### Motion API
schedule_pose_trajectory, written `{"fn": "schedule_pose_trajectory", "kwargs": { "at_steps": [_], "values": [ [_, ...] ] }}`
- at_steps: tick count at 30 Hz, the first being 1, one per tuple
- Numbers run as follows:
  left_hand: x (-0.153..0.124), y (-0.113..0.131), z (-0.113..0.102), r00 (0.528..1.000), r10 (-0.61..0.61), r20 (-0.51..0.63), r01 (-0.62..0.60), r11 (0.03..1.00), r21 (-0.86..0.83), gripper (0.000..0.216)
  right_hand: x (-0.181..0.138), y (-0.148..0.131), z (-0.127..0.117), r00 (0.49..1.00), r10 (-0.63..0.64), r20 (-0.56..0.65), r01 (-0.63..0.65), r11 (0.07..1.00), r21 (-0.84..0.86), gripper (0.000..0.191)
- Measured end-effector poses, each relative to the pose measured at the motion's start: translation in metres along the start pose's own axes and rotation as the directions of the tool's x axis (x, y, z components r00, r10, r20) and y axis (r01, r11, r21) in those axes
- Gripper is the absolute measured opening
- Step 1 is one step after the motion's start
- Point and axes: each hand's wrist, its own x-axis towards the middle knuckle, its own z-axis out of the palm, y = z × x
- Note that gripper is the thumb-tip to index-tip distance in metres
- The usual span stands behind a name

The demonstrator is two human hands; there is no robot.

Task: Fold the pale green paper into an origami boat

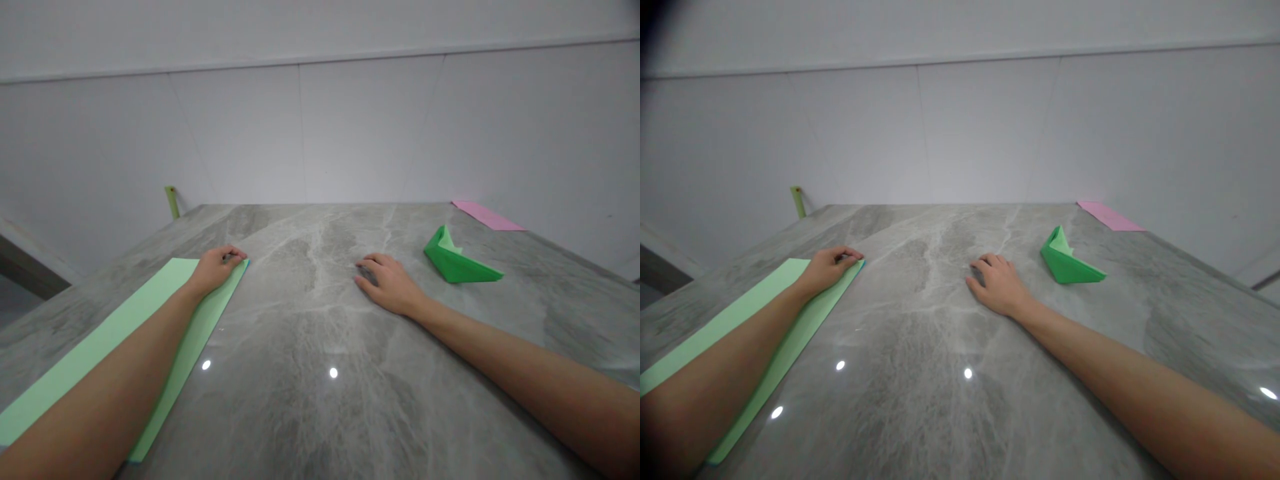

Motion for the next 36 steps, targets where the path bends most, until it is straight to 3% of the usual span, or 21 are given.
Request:
{"fn": "schedule_pose_trajectory", "kwargs": {
  "at_steps": [5,8,11,14,16,19,22,25,29,30,32,33,34,35,36],
  "values": [
    [0.001,-0.001,-0.003,0.999,0.025,-0.033,-0.026,0.999,-0.027,0.033,0.0,0.0,0.0,1.0,0.008,0.003,-0.008,1.0,0.0,0.039],
    [0.01,0.016,-0.019,0.996,0.05,-0.07,-0.051,0.999,-0.009,0.029,0.001,-0.001,0.0,1.0,0.015,-0.002,-0.015,1.0,0.004,0.038],
    [0.025,0.058,-0.033,0.981,0.183,-0.062,-0.179,0.982,0.064,0.023,0.003,-0.002,-0.002,1.0,0.019,-0.018,-0.018,0.999,0.049,0.038],
    [0.039,0.12,-0.025,0.939,0.342,-0.028,-0.341,0.939,0.042,0.019,0.002,-0.002,-0.008,1.0,0.0,-0.024,0.005,0.973,0.23,0.039],
    [0.043,0.162,-0.004,0.9,0.437,-0.001,-0.437,0.9,-0.009,0.018,0.0,0.0,-0.013,1.0,-0.01,0.02,-0.001,0.884,0.468,0.046],
    [0.04,0.213,0.035,0.853,0.52,0.043,-0.518,0.854,-0.048,0.019,-0.002,0.005,-0.017,0.994,-0.036,0.106,-0.062,0.609,0.791,0.057],
    [0.033,0.24,0.064,0.838,0.545,0.035,-0.542,0.838,-0.067,0.019,-0.002,0.006,-0.017,0.983,-0.027,0.18,-0.152,0.418,0.895,0.05],
    [0.025,0.239,0.071,0.848,0.53,-0.001,-0.529,0.845,-0.079,0.022,0.0,0.005,-0.014,0.958,0.038,0.285,-0.281,0.339,0.898,0.037],
    [0.006,0.196,0.051,0.851,0.479,-0.215,-0.5,0.865,-0.052,0.039,0.002,0.005,-0.01,0.933,0.175,0.313,-0.35,0.248,0.903,0.031],
    [-0.001,0.18,0.045,0.873,0.396,-0.286,-0.428,0.902,-0.059,0.038,0.002,0.005,-0.009,0.93,0.202,0.307,-0.348,0.215,0.912,0.032],
    [-0.015,0.151,0.034,0.919,0.117,-0.376,-0.193,0.966,-0.17,0.032,0.004,0.006,-0.008,0.926,0.236,0.296,-0.338,0.164,0.927,0.033],
    [-0.021,0.14,0.03,0.935,-0.041,-0.351,-0.059,0.962,-0.268,0.032,0.004,0.006,-0.009,0.925,0.246,0.29,-0.332,0.151,0.931,0.034],
    [-0.026,0.131,0.027,0.952,-0.194,-0.236,0.083,0.907,-0.413,0.034,0.004,0.006,-0.009,0.923,0.259,0.283,-0.327,0.143,0.934,0.034],
    [-0.03,0.126,0.026,0.941,-0.332,-0.072,0.235,0.788,-0.569,0.036,0.005,0.006,-0.009,0.921,0.275,0.275,-0.32,0.136,0.937,0.034],
    [-0.032,0.124,0.026,0.934,-0.357,-0.003,0.28,0.739,-0.613,0.038,0.005,0.006,-0.01,0.918,0.296,0.264,-0.311,0.124,0.942,0.033]
  ]
}}
